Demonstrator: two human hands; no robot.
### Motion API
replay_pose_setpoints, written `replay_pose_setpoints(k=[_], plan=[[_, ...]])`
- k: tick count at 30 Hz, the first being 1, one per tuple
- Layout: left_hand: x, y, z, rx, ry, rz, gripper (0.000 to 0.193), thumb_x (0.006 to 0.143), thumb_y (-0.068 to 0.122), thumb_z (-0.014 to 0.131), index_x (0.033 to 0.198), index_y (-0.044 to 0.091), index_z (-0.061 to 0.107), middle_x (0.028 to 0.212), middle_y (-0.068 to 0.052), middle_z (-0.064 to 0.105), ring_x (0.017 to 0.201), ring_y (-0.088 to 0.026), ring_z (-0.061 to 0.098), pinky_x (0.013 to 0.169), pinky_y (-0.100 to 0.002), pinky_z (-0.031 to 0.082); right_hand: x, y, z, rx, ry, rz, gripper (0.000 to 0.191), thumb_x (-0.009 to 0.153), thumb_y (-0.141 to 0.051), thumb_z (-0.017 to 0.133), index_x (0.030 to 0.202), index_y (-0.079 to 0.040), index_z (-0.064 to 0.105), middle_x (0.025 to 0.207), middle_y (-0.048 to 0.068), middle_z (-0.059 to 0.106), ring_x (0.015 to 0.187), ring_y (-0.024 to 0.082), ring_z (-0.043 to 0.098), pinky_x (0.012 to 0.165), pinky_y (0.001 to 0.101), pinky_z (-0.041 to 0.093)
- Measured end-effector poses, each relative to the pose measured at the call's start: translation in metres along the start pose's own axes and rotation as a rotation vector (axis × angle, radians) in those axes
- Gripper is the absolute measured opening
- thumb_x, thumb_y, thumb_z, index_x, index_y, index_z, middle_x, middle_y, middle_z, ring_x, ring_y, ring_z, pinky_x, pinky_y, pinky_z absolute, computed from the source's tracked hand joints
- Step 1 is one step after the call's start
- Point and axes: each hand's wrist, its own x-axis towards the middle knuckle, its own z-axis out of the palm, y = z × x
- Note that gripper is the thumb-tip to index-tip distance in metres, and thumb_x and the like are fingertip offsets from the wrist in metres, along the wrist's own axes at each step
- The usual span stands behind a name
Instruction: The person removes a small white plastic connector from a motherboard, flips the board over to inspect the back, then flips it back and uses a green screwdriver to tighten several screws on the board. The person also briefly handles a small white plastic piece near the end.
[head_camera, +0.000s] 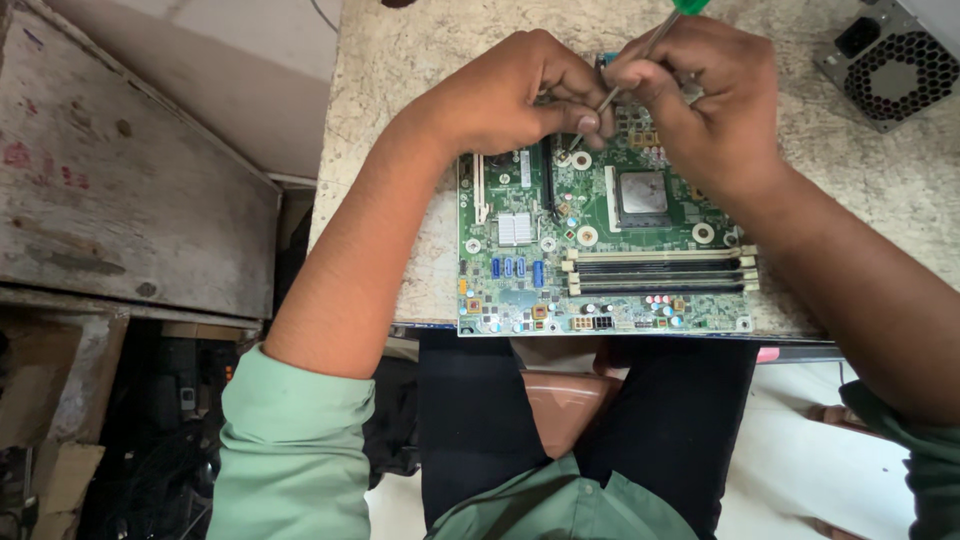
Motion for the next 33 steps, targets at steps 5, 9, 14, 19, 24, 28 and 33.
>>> replay_pose_setpoints(k=[5,9,14,19,24,28,33], plan=[[-0.0005,0.0005,0.0004,0.030,-0.002,-0.027,0.008,0.098,0.006,0.069,0.102,0.002,0.075,0.099,-0.007,0.081,0.100,-0.015,0.079,0.095,-0.032,0.061,0.0001,0.0003,0.0004,-0.034,-0.005,-0.034,0.011,0.110,0.003,0.068,0.100,0.005,0.073,0.100,0.015,0.072,0.093,0.021,0.072,0.078,0.0281,0.055],[0.0002,0.0008,0.0003,0.019,-0.022,-0.009,0.008,0.098,0.006,0.069,0.102,0.002,0.075,0.099,-0.007,0.081,0.100,-0.015,0.078,0.095,-0.032,0.061,0.0001,0.0011,0.0018,-0.002,-0.004,-0.008,0.009,0.108,0.004,0.069,0.100,0.005,0.073,0.102,0.016,0.072,0.091,0.021,0.071,0.077,0.0280,0.055],[-0.0012,0.0011,0.0007,0.066,-0.002,-0.003,0.008,0.099,0.007,0.069,0.102,0.003,0.076,0.099,-0.005,0.081,0.100,-0.015,0.079,0.095,-0.032,0.061,-0.0024,0.0026,0.0019,-0.010,-0.013,-0.040,0.010,0.111,0.004,0.069,0.103,0.006,0.073,0.099,0.015,0.073,0.090,0.019,0.072,0.078,0.0265,0.055],[-0.0010,0.0019,0.0001,0.074,-0.010,0.018,0.008,0.099,0.006,0.069,0.101,0.002,0.075,0.099,-0.006,0.080,0.099,-0.015,0.078,0.093,-0.032,0.060,-0.0034,0.0048,0.0002,-0.045,-0.028,-0.096,0.009,0.112,0.005,0.069,0.104,0.006,0.073,0.101,0.015,0.073,0.093,0.020,0.071,0.080,0.0279,0.055],[-0.0010,0.0029,-0.0002,0.080,-0.015,0.045,0.007,0.100,0.005,0.068,0.100,0.001,0.075,0.099,-0.006,0.080,0.097,-0.014,0.078,0.092,-0.032,0.061,-0.0039,0.0039,0.0020,-0.009,-0.020,-0.067,0.009,0.112,0.006,0.069,0.104,0.006,0.073,0.100,0.015,0.072,0.091,0.020,0.071,0.079,0.0279,0.055],[-0.0008,0.0052,-0.0012,0.076,-0.022,0.056,0.007,0.099,0.003,0.067,0.101,0.001,0.074,0.099,-0.006,0.080,0.098,-0.015,0.079,0.092,-0.032,0.061,-0.0044,0.0022,0.0023,0.021,-0.021,-0.028,0.009,0.111,0.007,0.068,0.103,0.007,0.073,0.101,0.016,0.072,0.087,0.018,0.070,0.075,0.0263,0.055],[-0.0006,0.0092,0.0004,0.122,-0.002,0.047,0.008,0.099,0.004,0.067,0.100,0.003,0.075,0.099,-0.006,0.080,0.097,-0.015,0.079,0.093,-0.034,0.061,-0.0035,0.0033,0.0043,0.038,-0.006,-0.021,0.009,0.109,0.007,0.069,0.101,0.008,0.073,0.102,0.016,0.072,0.086,0.018,0.070,0.075,0.0267,0.056]])
